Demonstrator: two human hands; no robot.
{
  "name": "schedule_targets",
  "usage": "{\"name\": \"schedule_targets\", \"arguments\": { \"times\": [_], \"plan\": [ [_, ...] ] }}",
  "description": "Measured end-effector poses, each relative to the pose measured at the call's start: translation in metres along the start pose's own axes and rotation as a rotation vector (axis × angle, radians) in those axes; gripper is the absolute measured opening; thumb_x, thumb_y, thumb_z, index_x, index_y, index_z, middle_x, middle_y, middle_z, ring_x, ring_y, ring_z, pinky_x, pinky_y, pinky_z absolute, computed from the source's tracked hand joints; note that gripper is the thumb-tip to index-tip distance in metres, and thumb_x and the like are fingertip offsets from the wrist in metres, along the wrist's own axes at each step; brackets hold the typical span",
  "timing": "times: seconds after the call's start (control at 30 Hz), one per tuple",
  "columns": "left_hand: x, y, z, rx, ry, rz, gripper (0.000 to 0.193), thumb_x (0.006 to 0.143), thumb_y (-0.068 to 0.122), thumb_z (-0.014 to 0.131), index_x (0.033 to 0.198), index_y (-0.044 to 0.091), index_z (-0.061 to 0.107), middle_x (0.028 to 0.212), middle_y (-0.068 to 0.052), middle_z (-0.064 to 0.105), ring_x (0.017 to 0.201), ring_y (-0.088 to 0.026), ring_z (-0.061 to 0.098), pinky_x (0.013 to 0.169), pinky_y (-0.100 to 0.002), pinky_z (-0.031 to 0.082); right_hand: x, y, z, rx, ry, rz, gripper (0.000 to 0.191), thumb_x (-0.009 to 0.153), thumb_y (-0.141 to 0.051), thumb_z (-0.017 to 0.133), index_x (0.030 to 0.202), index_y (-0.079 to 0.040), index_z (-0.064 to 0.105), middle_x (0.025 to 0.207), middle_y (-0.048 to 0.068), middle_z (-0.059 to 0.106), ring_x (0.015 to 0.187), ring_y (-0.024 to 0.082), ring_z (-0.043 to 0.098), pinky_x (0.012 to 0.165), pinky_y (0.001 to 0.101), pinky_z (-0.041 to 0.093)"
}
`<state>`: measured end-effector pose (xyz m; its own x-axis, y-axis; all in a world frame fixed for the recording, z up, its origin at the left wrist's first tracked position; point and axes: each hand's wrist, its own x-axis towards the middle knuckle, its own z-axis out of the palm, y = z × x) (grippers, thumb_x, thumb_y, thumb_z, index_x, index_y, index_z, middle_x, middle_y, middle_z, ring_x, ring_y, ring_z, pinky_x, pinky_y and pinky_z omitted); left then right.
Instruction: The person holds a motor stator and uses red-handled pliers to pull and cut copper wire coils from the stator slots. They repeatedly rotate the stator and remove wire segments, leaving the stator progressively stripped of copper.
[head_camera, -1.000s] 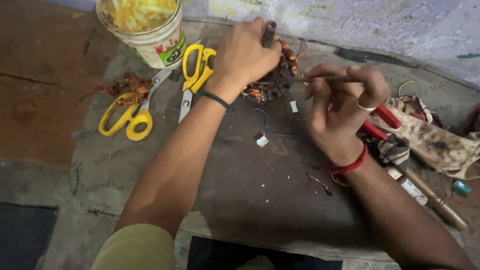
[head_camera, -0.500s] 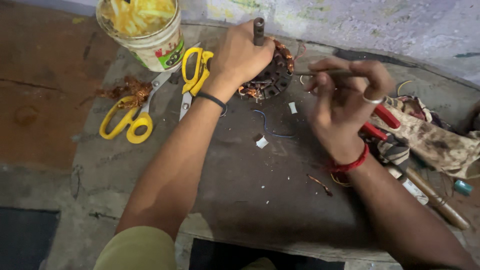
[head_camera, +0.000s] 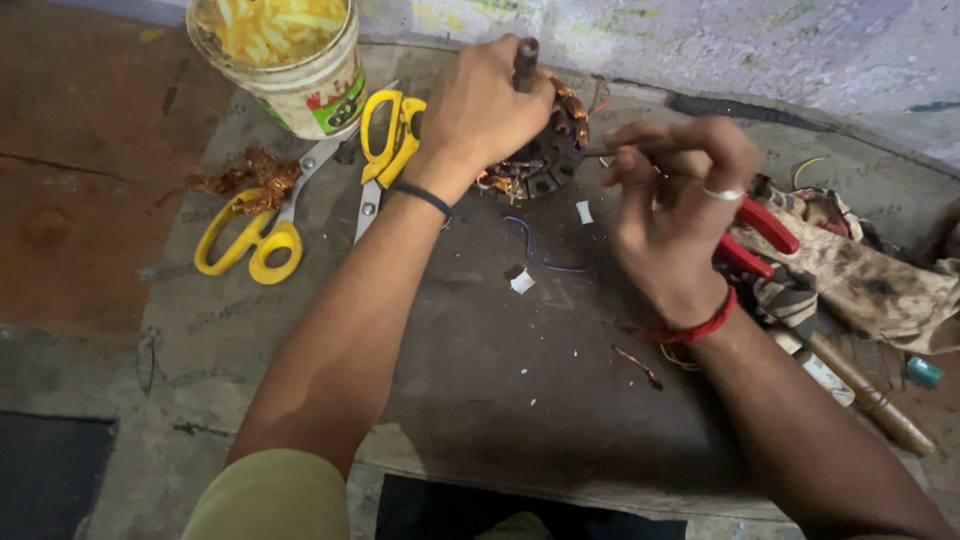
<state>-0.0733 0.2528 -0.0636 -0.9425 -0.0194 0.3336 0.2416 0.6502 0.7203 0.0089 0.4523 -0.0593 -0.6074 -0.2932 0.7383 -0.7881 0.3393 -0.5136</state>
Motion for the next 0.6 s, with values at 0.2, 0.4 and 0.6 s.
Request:
{"name": "schedule_targets", "arguments": {
  "times": [0.2, 0.4, 0.6],
  "plan": [
    [0.0004, -0.0007, 0.0009, 0.046, 0.025, 0.032, 0.029, 0.081, 0.032, 0.071, 0.091, 0.005, 0.070, 0.087, -0.021, 0.073, 0.086, -0.044, 0.069, 0.077, -0.050, 0.054, 0.0071, -0.0003, -0.0010, 0.009, 0.040, -0.113, 0.040, 0.106, 0.021, 0.049, 0.128, -0.004, 0.028, 0.111, 0.023, 0.062, 0.092, 0.023, 0.070, 0.064, 0.0255, 0.063],
    [0.0004, 0.0048, 0.0009, 0.070, 0.027, 0.048, 0.032, 0.080, 0.032, 0.071, 0.094, 0.003, 0.070, 0.090, -0.023, 0.073, 0.087, -0.045, 0.069, 0.077, -0.052, 0.054, 0.0033, 0.0034, -0.0049, 0.041, -0.017, 0.005, 0.039, 0.110, 0.019, 0.051, 0.130, -0.005, 0.026, 0.110, 0.020, 0.064, 0.088, 0.019, 0.069, 0.067, 0.0240, 0.060],
    [-0.0016, 0.0060, -0.0018, 0.087, 0.015, 0.055, 0.034, 0.078, 0.033, 0.072, 0.092, 0.002, 0.069, 0.091, -0.024, 0.072, 0.088, -0.045, 0.069, 0.078, -0.051, 0.054, -0.0012, 0.0021, -0.0001, -0.013, -0.065, 0.101, 0.045, 0.107, 0.020, 0.051, 0.135, -0.005, 0.026, 0.110, 0.019, 0.066, 0.084, 0.017, 0.067, 0.066, 0.0251, 0.057]
  ]
}}
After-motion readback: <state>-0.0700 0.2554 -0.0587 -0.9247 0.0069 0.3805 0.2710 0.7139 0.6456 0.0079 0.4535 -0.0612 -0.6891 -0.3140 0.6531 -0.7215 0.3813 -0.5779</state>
